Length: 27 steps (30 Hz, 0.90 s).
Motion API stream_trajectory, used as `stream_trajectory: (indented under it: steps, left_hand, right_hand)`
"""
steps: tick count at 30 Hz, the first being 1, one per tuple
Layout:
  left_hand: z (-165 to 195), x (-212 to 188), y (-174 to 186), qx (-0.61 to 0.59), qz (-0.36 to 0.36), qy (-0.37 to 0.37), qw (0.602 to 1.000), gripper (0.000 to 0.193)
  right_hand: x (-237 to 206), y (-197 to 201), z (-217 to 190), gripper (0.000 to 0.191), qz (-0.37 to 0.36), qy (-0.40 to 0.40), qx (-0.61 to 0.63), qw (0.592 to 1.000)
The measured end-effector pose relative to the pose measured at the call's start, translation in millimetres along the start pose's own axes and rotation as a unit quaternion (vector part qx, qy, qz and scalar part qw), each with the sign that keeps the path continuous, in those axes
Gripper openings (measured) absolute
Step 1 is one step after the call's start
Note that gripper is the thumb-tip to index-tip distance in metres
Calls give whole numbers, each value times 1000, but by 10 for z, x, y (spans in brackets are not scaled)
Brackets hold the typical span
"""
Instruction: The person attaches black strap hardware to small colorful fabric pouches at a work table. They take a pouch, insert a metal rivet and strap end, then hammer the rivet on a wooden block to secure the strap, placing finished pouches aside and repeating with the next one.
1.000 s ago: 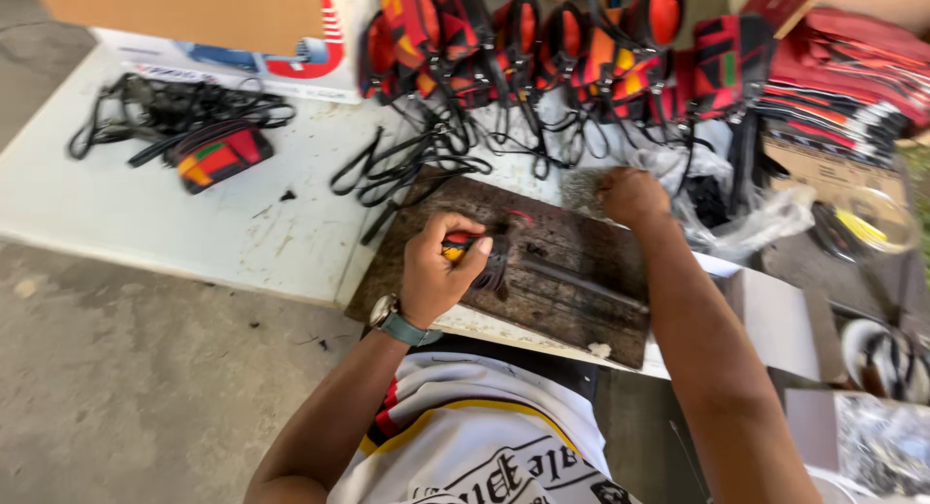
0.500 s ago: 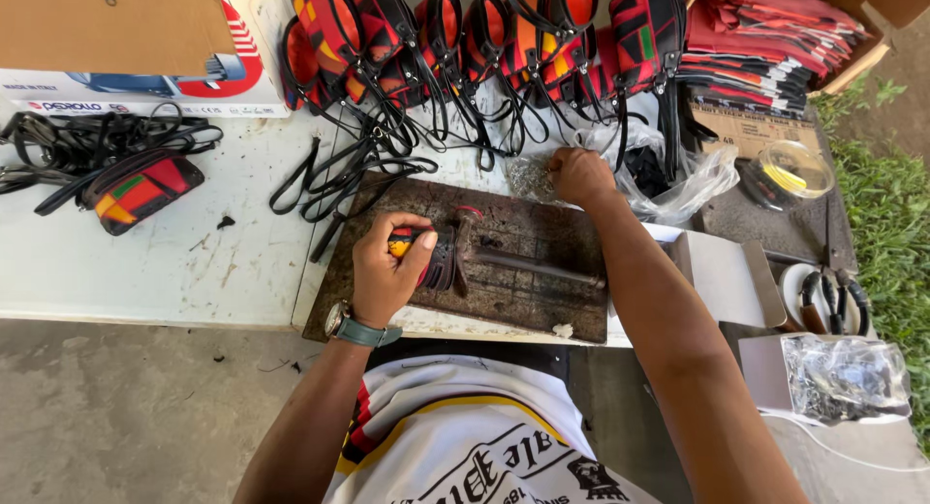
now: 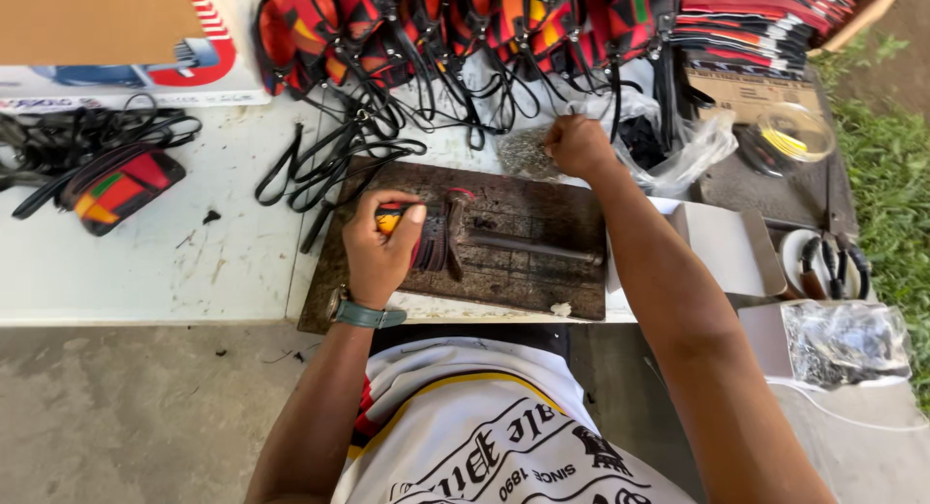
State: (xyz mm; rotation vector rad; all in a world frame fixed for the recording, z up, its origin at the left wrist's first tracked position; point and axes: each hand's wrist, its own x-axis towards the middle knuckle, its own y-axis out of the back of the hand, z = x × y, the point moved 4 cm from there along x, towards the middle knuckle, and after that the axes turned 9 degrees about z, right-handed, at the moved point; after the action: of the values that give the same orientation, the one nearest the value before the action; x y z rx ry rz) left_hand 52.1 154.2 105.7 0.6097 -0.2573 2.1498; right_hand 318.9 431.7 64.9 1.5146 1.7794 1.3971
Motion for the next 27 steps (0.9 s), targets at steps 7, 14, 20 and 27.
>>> stream_trajectory:
  steps: [7, 14, 20, 27]
  left_hand:
    - [16, 5, 44, -20, -3, 11, 1000, 20]
    - [-12, 48, 84, 10, 48, -37, 998, 20]
    - [-136, 58, 180, -30, 76, -16, 997, 23]
    - [-366, 126, 269, -70, 77, 66, 992, 31]
  right_hand:
    - [-33, 43, 75, 10, 60, 23, 52, 997]
    - [-302, 352, -355, 23, 88, -28, 336, 937]
    - [-912, -74, -1207, 20, -106, -190, 602, 768]
    - [-1286, -410, -1785, 13, -118, -108, 621, 767]
